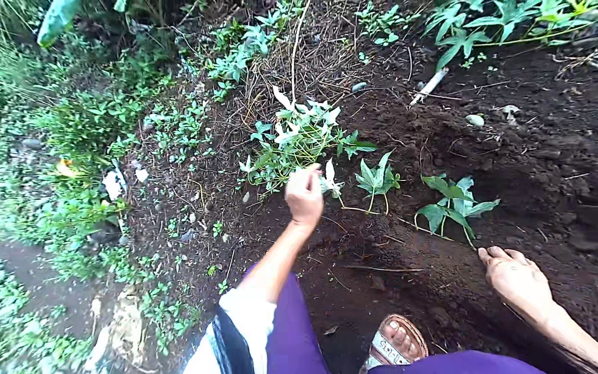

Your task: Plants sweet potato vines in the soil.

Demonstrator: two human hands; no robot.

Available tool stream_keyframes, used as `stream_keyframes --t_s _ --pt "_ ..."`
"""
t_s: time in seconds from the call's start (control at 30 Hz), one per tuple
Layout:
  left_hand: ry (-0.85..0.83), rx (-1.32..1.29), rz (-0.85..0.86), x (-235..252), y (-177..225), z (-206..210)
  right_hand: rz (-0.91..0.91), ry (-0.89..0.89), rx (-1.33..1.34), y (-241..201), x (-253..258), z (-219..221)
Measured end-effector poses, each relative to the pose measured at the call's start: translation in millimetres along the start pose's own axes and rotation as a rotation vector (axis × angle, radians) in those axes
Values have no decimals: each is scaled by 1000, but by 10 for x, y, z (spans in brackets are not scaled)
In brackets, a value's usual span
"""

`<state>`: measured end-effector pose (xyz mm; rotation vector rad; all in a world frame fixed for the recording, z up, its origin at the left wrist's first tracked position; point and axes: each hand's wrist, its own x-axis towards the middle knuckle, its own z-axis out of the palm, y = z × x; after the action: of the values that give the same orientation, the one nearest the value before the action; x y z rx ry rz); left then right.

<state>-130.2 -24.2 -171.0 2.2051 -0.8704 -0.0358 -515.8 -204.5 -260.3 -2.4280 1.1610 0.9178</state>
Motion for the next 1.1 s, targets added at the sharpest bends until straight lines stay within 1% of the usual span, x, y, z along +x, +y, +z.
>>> stream_keyframes --t_s 0.03,0.07,0.1,0.13,0.17,0.23,0.27,0.37,0.43,0.5,0.6,0.67,0.7,0.77,0.83,0.87,0.9,0.93,0.97,1.0,1.03,1.07,1.1 --pt "-16 22 -206 170 -180 -9 9 -13 -2 8 0 -6" --pt "-66 41 -379 338 -350 4 9 -12 12 28 10 -14" --pt "-143 53 -487 469 -521 45 4 4 51 62 15 -19" --pt "-242 67 -532 552 -687 118 -4 39 111 99 7 -25" --pt "-344 77 -521 588 -840 220 -22 96 169 117 -28 -26" --pt "-497 81 -415 581 -1055 443 -73 259 239 80 -156 -32" --pt "-542 85 -372 581 -1118 558 -97 328 263 53 -228 -45" --pt "-646 94 -412 632 -1204 864 -123 468 349 13 -445 -53" --pt "-710 113 -396 657 -1191 925 -104 521 411 14 -592 -47" --pt "-701 133 -367 698 -1120 838 -76 547 468 48 -726 -55" --pt "-562 97 -374 842 -1112 572 -23 587 524 155 -850 -9" --pt "-531 77 -373 906 -1140 426 22 614 562 159 -882 25" --pt "-560 88 -350 903 -1161 414 40 634 585 122 -878 27" --pt "-681 120 -301 833 -1170 500 41 701 626 -14 -831 -3" --pt "-787 104 -326 775 -1099 632 -5 771 673 -213 -760 -70" --pt "-813 94 -340 756 -1106 729 -37 795 683 -302 -726 -99" --pt "-811 70 -349 724 -1161 863 -65 813 688 -377 -707 -117" --pt "-770 31 -361 662 -1236 1006 -85 822 696 -427 -708 -121" --pt "-715 -18 -397 590 -1222 1072 -102 831 700 -451 -719 -108" --pt "-670 -52 -429 524 -1163 1070 -111 831 703 -445 -737 -88" --pt "-663 -50 -438 477 -1121 1037 -114 828 706 -412 -757 -61" --pt "-716 14 -399 448 -1069 945 -99 813 720 -370 -776 -41" --pt "-773 104 -310 454 -1067 871 -64 796 744 -341 -791 -32"
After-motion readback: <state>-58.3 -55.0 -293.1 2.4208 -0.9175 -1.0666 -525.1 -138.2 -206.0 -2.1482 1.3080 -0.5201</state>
